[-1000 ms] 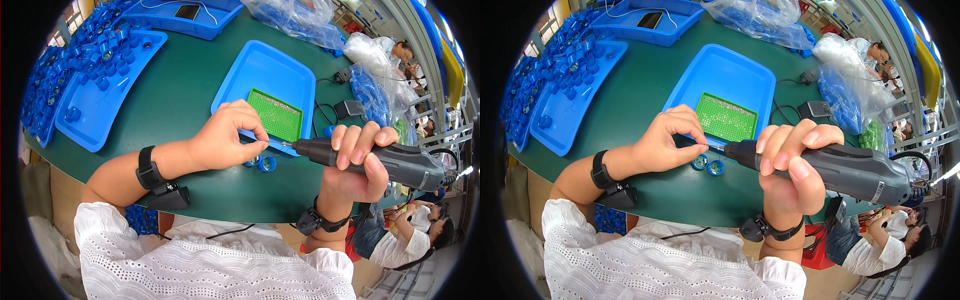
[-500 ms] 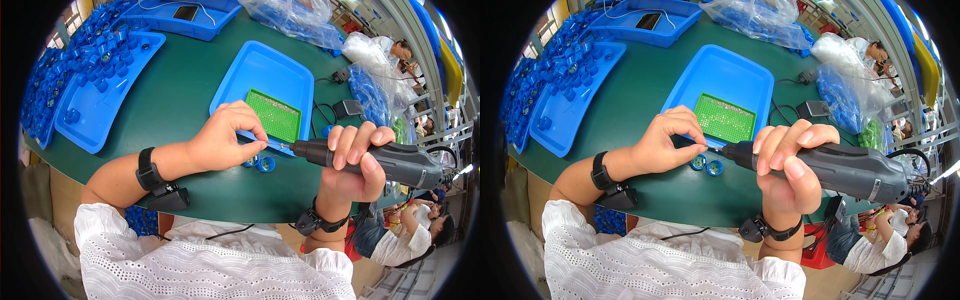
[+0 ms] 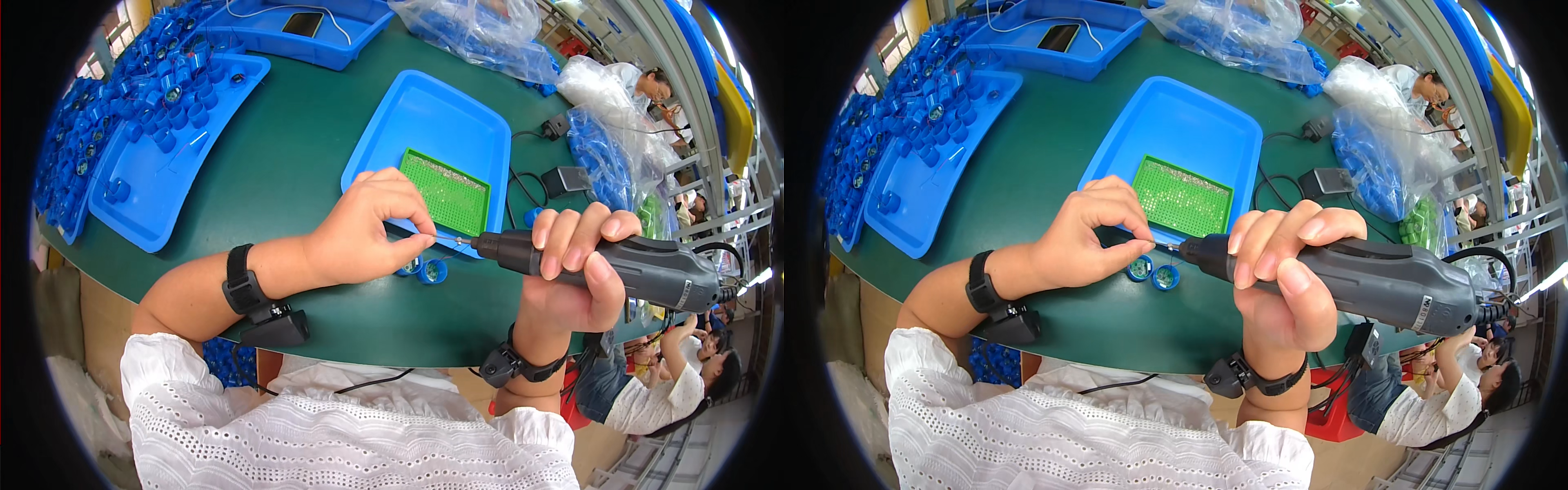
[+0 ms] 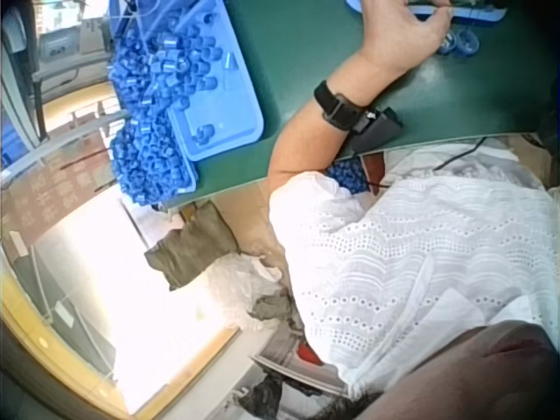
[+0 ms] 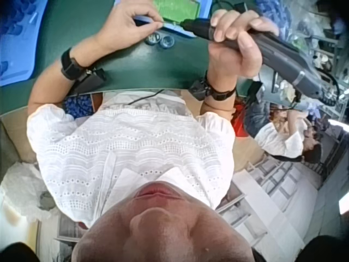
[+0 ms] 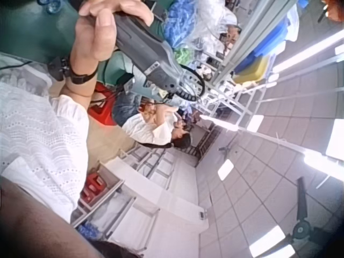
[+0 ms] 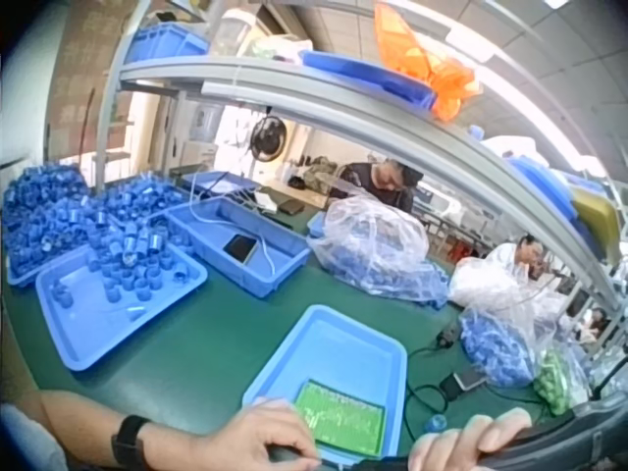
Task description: Assembling small blue plastic parts using an electric screwdriver at a factory workstation.
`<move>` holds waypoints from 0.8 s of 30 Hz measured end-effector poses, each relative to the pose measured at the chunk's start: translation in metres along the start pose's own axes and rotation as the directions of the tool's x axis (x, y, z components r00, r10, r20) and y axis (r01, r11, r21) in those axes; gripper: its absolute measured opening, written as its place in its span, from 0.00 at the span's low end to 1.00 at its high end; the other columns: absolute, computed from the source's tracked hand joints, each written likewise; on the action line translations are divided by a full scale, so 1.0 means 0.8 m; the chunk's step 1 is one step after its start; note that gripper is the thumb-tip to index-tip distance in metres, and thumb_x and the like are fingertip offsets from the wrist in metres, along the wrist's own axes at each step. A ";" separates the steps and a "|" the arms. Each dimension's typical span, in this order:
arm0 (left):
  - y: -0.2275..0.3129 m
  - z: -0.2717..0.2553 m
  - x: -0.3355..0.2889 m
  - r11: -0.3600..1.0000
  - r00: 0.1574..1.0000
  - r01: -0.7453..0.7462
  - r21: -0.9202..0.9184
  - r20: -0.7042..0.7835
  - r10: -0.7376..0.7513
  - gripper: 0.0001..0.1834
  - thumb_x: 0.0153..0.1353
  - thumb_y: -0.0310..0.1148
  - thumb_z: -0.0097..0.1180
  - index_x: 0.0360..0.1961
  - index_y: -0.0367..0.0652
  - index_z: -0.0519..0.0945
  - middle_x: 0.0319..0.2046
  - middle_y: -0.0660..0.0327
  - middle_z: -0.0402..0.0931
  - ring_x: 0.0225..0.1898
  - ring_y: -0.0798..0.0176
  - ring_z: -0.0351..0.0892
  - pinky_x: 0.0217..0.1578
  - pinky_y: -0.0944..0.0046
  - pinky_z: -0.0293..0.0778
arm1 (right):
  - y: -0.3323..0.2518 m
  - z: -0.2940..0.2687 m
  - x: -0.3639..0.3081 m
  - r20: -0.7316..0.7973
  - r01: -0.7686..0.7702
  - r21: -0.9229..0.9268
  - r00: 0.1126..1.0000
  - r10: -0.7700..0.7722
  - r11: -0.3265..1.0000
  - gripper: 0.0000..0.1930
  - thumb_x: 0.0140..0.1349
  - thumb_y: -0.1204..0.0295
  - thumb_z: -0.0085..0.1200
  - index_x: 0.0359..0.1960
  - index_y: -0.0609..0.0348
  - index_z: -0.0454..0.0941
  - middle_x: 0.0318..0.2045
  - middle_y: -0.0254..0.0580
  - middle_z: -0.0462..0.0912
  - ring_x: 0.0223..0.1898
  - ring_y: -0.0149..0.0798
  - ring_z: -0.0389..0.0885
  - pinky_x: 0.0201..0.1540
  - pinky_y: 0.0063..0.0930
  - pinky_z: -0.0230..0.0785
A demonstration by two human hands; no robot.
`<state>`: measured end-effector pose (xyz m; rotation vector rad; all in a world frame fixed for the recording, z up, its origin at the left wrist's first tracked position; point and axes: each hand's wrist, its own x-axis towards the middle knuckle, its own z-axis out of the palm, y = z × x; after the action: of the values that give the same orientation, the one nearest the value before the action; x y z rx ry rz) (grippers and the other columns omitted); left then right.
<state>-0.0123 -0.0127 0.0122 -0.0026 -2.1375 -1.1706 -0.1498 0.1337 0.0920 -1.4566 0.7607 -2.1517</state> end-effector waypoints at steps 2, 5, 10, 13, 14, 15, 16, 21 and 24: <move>-0.001 0.001 0.000 1.000 1.000 -0.016 0.010 -0.007 0.016 0.04 0.43 0.22 0.61 0.22 0.42 0.79 0.25 0.63 0.77 0.33 0.61 0.74 0.39 0.62 0.66 | 0.000 0.001 0.000 -0.003 0.001 -0.002 1.000 -0.001 1.000 0.14 0.49 0.77 0.46 0.40 0.59 0.64 0.21 0.40 0.70 0.18 0.35 0.70 0.31 0.34 0.64; -0.001 0.002 -0.001 0.999 0.999 -0.035 0.026 -0.024 0.035 0.04 0.43 0.22 0.61 0.22 0.42 0.78 0.25 0.63 0.78 0.32 0.62 0.74 0.39 0.62 0.66 | 0.001 0.004 -0.002 -0.020 0.002 -0.015 1.000 -0.002 1.000 0.14 0.49 0.77 0.46 0.40 0.58 0.64 0.21 0.40 0.70 0.18 0.35 0.70 0.31 0.34 0.64; -0.001 0.003 -0.001 0.999 0.997 -0.044 0.020 -0.058 0.046 0.04 0.43 0.23 0.61 0.22 0.42 0.78 0.25 0.63 0.78 0.31 0.62 0.74 0.39 0.63 0.66 | -0.001 0.007 -0.001 -0.035 0.011 -0.024 0.999 -0.012 1.000 0.14 0.49 0.76 0.47 0.40 0.58 0.64 0.21 0.40 0.70 0.18 0.35 0.70 0.32 0.34 0.64; -0.001 0.004 -0.002 0.998 0.997 -0.043 0.041 -0.064 0.046 0.04 0.42 0.23 0.61 0.22 0.42 0.78 0.24 0.63 0.77 0.31 0.62 0.74 0.38 0.63 0.65 | 0.000 0.009 0.000 -0.024 0.000 -0.039 1.000 -0.001 0.999 0.14 0.49 0.76 0.47 0.40 0.58 0.64 0.21 0.40 0.69 0.18 0.35 0.69 0.32 0.34 0.64; -0.001 0.004 -0.003 0.997 0.997 -0.045 0.056 -0.056 0.048 0.05 0.42 0.23 0.61 0.22 0.42 0.78 0.24 0.63 0.77 0.31 0.62 0.74 0.38 0.63 0.65 | 0.000 0.009 0.000 -0.026 -0.001 -0.038 1.000 0.000 0.999 0.14 0.49 0.76 0.47 0.40 0.58 0.64 0.21 0.40 0.69 0.18 0.35 0.69 0.32 0.34 0.64; -0.001 0.005 -0.001 0.996 0.998 -0.048 0.072 -0.048 0.051 0.05 0.42 0.23 0.62 0.23 0.42 0.78 0.24 0.63 0.76 0.31 0.61 0.74 0.38 0.62 0.65 | -0.001 0.007 0.000 -0.015 -0.004 -0.041 1.000 0.003 0.999 0.14 0.49 0.76 0.47 0.40 0.58 0.64 0.21 0.40 0.69 0.18 0.35 0.69 0.32 0.34 0.64; -0.002 0.005 0.000 0.996 0.998 -0.046 0.071 -0.045 0.049 0.05 0.42 0.23 0.62 0.23 0.42 0.78 0.24 0.63 0.76 0.31 0.61 0.74 0.38 0.62 0.65 | -0.002 0.005 0.001 -0.006 -0.006 -0.043 1.000 0.006 0.999 0.14 0.49 0.76 0.47 0.40 0.58 0.64 0.21 0.40 0.69 0.18 0.35 0.69 0.32 0.34 0.64; 0.002 -0.015 0.001 0.996 0.993 0.020 0.083 0.117 -0.029 0.19 0.36 0.32 0.65 0.34 0.42 0.77 0.34 0.58 0.74 0.41 0.56 0.70 0.45 0.59 0.61 | -0.004 0.008 0.003 0.006 -0.027 -0.085 1.000 0.028 0.996 0.14 0.49 0.75 0.48 0.40 0.58 0.64 0.20 0.40 0.69 0.18 0.35 0.69 0.32 0.35 0.64; 0.007 -0.026 0.004 0.969 0.939 0.023 0.245 0.327 -0.105 0.23 0.34 0.34 0.66 0.36 0.42 0.77 0.41 0.57 0.69 0.48 0.54 0.64 0.50 0.55 0.56 | -0.006 0.008 0.005 0.011 -0.071 -0.104 0.997 0.073 0.992 0.14 0.49 0.76 0.48 0.40 0.58 0.64 0.20 0.40 0.69 0.18 0.35 0.69 0.31 0.34 0.64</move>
<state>-0.0012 -0.0255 0.0254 -0.0280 -2.5906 -0.9974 -0.1451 0.1335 0.0997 -1.4718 0.9171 -2.0728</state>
